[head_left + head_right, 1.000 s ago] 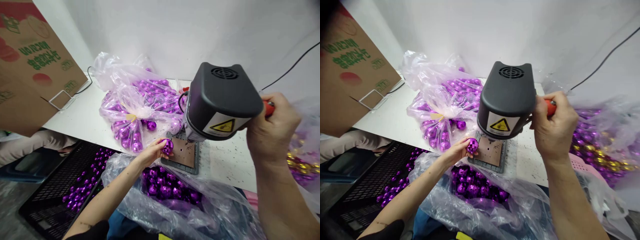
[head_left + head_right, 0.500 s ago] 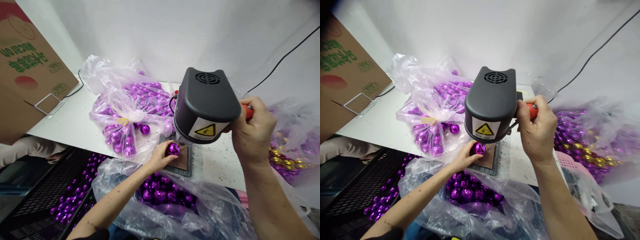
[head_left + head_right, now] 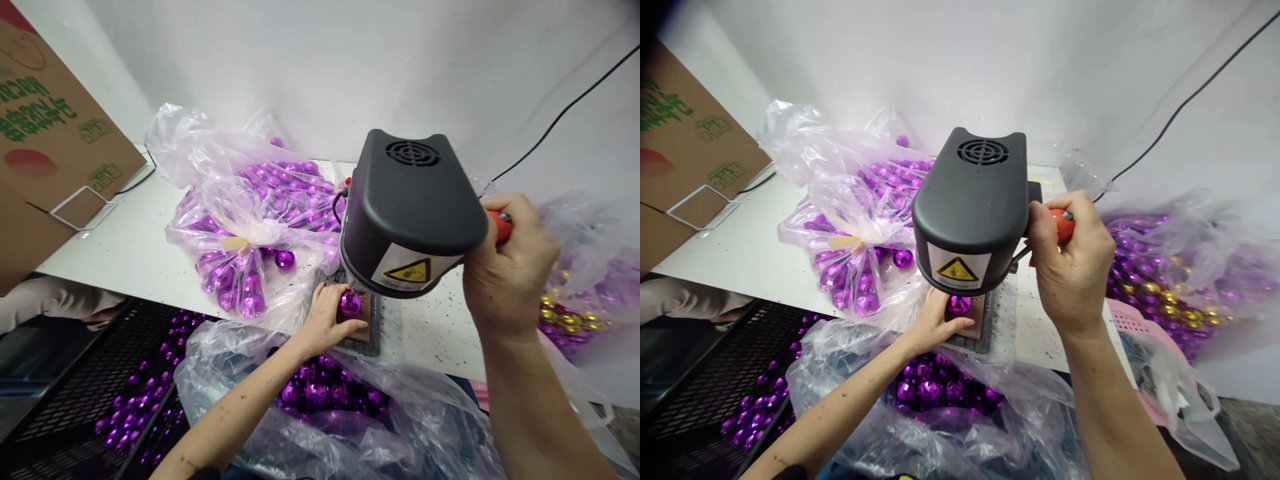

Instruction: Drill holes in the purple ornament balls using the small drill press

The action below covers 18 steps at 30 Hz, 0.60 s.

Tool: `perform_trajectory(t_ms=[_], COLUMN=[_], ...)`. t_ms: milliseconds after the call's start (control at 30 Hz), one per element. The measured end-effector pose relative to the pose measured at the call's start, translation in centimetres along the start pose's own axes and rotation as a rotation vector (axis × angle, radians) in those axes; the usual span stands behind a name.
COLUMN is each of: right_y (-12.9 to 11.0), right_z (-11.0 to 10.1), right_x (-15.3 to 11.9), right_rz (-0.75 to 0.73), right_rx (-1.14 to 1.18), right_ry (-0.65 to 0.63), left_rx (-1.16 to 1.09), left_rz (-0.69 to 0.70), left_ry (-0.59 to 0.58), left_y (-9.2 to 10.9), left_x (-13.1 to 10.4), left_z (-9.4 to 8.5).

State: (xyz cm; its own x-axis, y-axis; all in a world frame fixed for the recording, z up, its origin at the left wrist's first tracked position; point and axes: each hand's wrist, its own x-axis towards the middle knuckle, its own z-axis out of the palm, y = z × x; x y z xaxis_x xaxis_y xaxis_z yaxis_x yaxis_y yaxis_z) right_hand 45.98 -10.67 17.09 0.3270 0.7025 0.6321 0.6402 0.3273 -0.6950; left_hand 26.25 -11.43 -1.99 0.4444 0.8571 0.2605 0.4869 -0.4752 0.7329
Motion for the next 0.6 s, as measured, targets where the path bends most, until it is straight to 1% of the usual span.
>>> perform_trajectory(t_ms=[67, 133, 267, 333, 367, 400, 467, 500, 533, 567, 600], right_y=[0.0, 0.0, 0.0, 0.1, 0.1, 0.2, 0.1, 0.1, 0.0, -0.1, -0.1], right_z=[0.0, 0.0, -0.1, -0.1, -0.2, -0.2, -0.4, -0.5, -0.6, -0.7, -0.9], right_x=[0.0, 0.0, 0.0, -0.1, -0.1, -0.1, 0.0, 0.0, 0.1, 0.2, 0.2], right_rz=[-0.003, -0.012, -0.016, -0.021, -0.026, -0.033, -0.042, -0.042, -0.041, -0.038, -0.036], right_rx=[0.001, 0.005, 0.005, 0.004, 0.002, -0.002, -0.025, -0.043, -0.064, -0.089, -0.115], right_ry=[0.004, 0.005, -0.006, -0.014, -0.018, -0.022, -0.036, -0.047, -0.057, -0.061, -0.065], left_rx=[0.009, 0.034, 0.084, 0.04, -0.011, -0.078, -0.233, -0.297, -0.346, -0.34, -0.317], left_rz=[-0.039, -0.038, 0.048, 0.019, -0.031, -0.104, -0.289, -0.391, -0.478, -0.54, -0.566], left_ry=[0.059, 0.085, 0.002, 0.016, 0.063, 0.142, 0.369, 0.515, 0.647, 0.765, 0.799], left_y=[0.0, 0.0, 0.3, 0.5, 0.6, 0.6, 0.6, 0.6, 0.5, 0.5, 0.4], left_x=[0.2, 0.4, 0.8, 0.6, 0.2, -0.5, -2.8, -4.3, -5.9, -7.4, -8.6], left_z=[0.5, 0.8, 1.5, 1.5, 1.3, 0.8, -0.7, -1.7, -2.7, -3.6, -4.4])
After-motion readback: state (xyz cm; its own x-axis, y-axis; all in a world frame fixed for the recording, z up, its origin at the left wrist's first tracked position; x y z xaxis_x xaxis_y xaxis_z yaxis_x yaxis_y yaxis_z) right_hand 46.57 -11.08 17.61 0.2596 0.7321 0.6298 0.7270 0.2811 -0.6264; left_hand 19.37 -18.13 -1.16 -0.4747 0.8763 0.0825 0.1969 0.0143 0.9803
